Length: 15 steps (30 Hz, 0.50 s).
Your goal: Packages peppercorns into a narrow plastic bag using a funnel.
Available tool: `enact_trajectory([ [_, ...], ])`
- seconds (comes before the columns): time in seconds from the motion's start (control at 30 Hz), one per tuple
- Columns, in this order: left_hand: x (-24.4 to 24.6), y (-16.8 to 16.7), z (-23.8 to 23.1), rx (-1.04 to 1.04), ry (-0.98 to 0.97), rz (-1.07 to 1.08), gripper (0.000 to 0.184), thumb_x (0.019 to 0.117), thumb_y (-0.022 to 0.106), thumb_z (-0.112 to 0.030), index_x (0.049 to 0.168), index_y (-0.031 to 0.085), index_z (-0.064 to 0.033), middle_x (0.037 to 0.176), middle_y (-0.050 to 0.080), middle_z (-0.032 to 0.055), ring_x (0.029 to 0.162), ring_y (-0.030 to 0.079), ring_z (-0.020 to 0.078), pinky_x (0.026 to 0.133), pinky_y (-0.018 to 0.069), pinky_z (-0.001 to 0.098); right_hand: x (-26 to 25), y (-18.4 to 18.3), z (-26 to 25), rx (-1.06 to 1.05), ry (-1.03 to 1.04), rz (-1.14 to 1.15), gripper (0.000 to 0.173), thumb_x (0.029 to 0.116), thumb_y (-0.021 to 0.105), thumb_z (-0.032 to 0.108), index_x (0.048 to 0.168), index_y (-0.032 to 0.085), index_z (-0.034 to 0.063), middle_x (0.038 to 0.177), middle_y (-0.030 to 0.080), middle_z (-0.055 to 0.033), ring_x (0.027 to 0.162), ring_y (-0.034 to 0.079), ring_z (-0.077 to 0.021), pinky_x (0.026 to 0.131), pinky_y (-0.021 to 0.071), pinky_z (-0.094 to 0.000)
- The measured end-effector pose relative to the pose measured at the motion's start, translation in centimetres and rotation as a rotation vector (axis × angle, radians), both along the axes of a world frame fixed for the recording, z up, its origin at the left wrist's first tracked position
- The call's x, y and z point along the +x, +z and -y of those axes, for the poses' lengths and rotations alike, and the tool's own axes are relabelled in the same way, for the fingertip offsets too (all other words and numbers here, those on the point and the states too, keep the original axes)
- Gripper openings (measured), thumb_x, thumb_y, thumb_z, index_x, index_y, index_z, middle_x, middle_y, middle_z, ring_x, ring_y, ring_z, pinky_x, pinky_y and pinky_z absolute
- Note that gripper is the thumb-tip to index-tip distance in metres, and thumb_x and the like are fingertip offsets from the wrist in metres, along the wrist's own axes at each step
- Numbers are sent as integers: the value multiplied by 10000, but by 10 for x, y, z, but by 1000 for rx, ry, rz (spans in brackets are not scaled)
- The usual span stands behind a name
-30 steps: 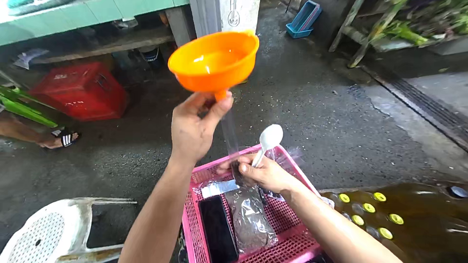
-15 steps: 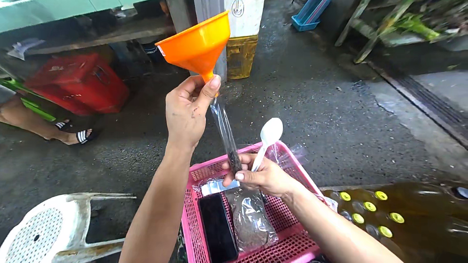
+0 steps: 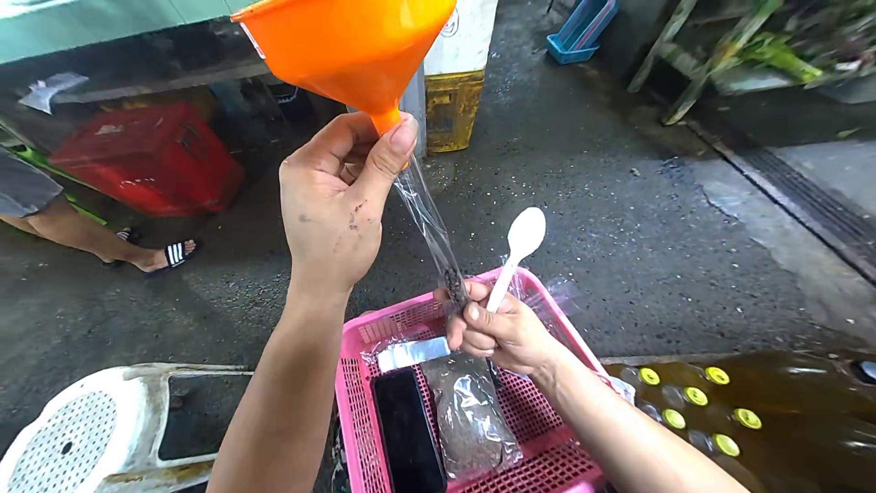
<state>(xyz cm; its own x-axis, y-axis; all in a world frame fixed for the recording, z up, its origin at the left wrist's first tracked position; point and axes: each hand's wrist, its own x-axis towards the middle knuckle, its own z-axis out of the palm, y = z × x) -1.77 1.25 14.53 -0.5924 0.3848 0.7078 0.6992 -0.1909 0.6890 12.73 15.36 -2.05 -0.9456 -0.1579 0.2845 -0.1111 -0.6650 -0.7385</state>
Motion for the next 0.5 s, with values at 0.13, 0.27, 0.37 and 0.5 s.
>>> enact_trajectory([
  [0.13,4,7,2,15,-17,-28,76,1004,646,-127,1042,689,-77,924,724,-50,857,695,44,806,593,221,0,0,1,77,-19,-56,286,1028,573,77,1312,607,87,1034,757,-50,562,476,80,497,365,-113],
  [0.27,8,11,3,40,-48,-37,67,1004,643,-117,1039,684,-77,949,729,-39,883,702,61,832,599,238,0,-1,5,203,-207,46,45,951,709,93,982,695,123,861,764,-7,538,525,66,476,382,-114],
  [0.37,12,13,4,55,-77,-41,70,995,647,-101,1046,686,-72,969,734,-34,892,706,70,832,603,239,-1,-5,3,232,-226,49,103,896,784,132,886,685,160,792,746,25,590,609,29,524,460,-130],
  [0.5,19,19,8,59,-133,-22,63,998,637,-87,1039,684,-83,971,731,-40,888,702,60,816,594,215,-1,-2,-5,303,-257,27,235,859,832,294,1016,688,196,730,615,131,610,532,41,561,447,-148],
])
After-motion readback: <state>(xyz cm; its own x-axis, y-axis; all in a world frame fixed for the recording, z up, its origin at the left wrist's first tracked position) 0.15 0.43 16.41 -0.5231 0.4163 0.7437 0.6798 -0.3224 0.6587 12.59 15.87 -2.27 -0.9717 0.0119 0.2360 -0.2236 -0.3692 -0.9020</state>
